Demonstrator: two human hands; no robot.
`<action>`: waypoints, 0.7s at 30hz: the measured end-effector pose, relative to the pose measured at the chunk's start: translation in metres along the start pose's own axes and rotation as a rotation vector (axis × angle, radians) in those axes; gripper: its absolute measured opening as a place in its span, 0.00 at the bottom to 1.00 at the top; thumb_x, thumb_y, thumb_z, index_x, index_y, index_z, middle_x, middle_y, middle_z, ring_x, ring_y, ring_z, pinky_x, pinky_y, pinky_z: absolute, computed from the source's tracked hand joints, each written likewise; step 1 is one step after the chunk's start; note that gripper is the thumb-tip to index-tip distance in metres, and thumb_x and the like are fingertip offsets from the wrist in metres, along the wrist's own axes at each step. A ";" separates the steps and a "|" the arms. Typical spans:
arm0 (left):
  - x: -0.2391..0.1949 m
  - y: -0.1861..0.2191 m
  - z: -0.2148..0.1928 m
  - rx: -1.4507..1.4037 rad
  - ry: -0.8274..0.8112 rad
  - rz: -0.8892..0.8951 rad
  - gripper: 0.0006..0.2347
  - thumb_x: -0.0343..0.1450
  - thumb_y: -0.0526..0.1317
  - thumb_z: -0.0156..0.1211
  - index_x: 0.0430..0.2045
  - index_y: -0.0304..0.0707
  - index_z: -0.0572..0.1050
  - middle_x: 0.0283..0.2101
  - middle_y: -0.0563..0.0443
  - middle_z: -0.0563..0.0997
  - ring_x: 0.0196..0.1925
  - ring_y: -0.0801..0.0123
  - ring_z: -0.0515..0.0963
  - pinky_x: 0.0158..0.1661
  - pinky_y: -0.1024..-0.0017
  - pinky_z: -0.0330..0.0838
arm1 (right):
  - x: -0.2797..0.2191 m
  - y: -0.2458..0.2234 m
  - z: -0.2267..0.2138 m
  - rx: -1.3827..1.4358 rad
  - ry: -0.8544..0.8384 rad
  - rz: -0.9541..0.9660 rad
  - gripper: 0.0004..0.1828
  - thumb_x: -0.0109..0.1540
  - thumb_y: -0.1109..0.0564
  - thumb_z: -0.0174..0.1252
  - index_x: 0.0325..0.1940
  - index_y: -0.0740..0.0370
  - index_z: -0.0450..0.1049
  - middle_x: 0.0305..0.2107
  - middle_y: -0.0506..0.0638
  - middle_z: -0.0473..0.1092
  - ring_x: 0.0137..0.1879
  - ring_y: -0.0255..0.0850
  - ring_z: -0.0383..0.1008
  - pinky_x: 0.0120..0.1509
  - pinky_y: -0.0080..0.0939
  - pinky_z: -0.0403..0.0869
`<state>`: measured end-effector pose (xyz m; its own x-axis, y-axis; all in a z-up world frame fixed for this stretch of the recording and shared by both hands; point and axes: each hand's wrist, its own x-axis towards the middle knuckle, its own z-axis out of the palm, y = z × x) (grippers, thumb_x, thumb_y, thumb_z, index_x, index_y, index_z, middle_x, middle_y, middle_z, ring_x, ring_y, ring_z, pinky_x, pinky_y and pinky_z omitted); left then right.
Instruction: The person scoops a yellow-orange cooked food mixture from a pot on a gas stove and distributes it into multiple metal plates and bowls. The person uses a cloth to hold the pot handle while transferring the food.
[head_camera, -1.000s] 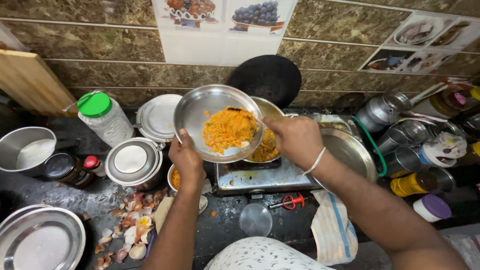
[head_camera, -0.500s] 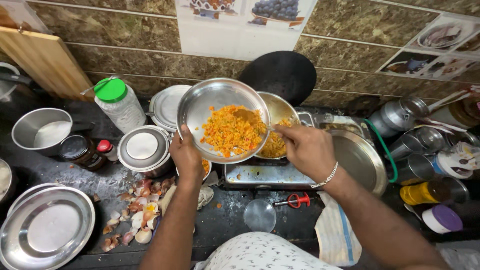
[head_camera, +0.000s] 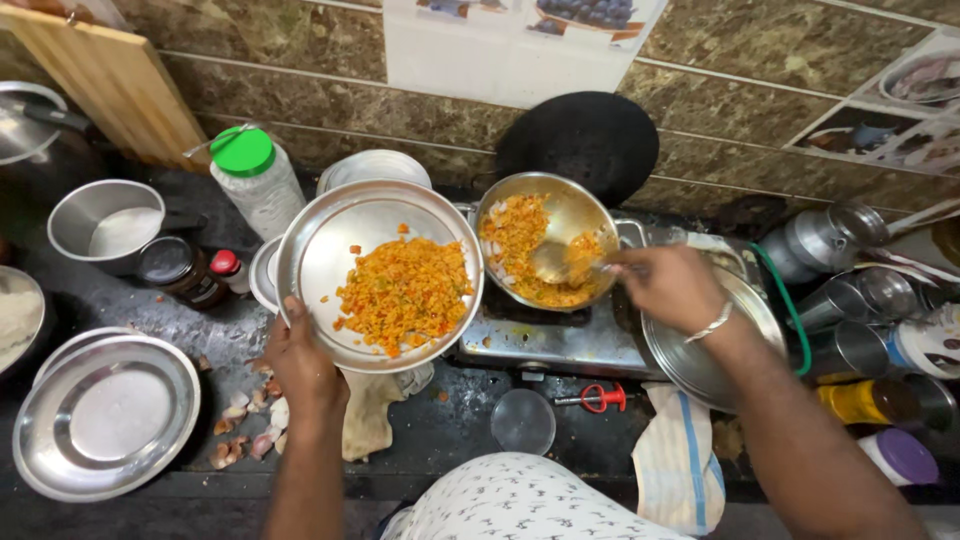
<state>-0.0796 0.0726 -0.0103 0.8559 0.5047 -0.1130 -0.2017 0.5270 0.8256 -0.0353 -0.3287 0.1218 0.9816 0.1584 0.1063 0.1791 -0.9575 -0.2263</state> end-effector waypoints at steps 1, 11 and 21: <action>-0.004 0.001 -0.004 -0.014 -0.011 0.022 0.15 0.81 0.43 0.49 0.52 0.24 0.72 0.48 0.42 0.81 0.47 0.67 0.81 0.51 0.68 0.75 | 0.000 -0.006 0.011 0.014 -0.028 -0.064 0.10 0.59 0.50 0.62 0.43 0.45 0.84 0.31 0.53 0.79 0.33 0.51 0.81 0.41 0.51 0.79; -0.022 0.009 -0.018 -0.028 0.043 0.055 0.17 0.81 0.43 0.47 0.53 0.23 0.71 0.49 0.40 0.81 0.47 0.64 0.82 0.51 0.67 0.76 | 0.028 0.020 0.012 -0.259 0.056 0.138 0.11 0.63 0.48 0.60 0.47 0.45 0.85 0.32 0.59 0.78 0.39 0.57 0.79 0.47 0.57 0.77; -0.021 0.011 -0.007 -0.019 0.068 0.071 0.16 0.80 0.43 0.48 0.52 0.22 0.71 0.48 0.39 0.81 0.47 0.63 0.82 0.50 0.66 0.76 | 0.029 0.048 0.109 0.301 -0.150 0.213 0.13 0.58 0.52 0.62 0.45 0.54 0.85 0.38 0.54 0.81 0.42 0.47 0.83 0.51 0.44 0.78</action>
<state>-0.1037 0.0726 -0.0029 0.8052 0.5858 -0.0923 -0.2704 0.5012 0.8220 0.0090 -0.3440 0.0089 0.9937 0.0191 -0.1108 -0.0397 -0.8627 -0.5042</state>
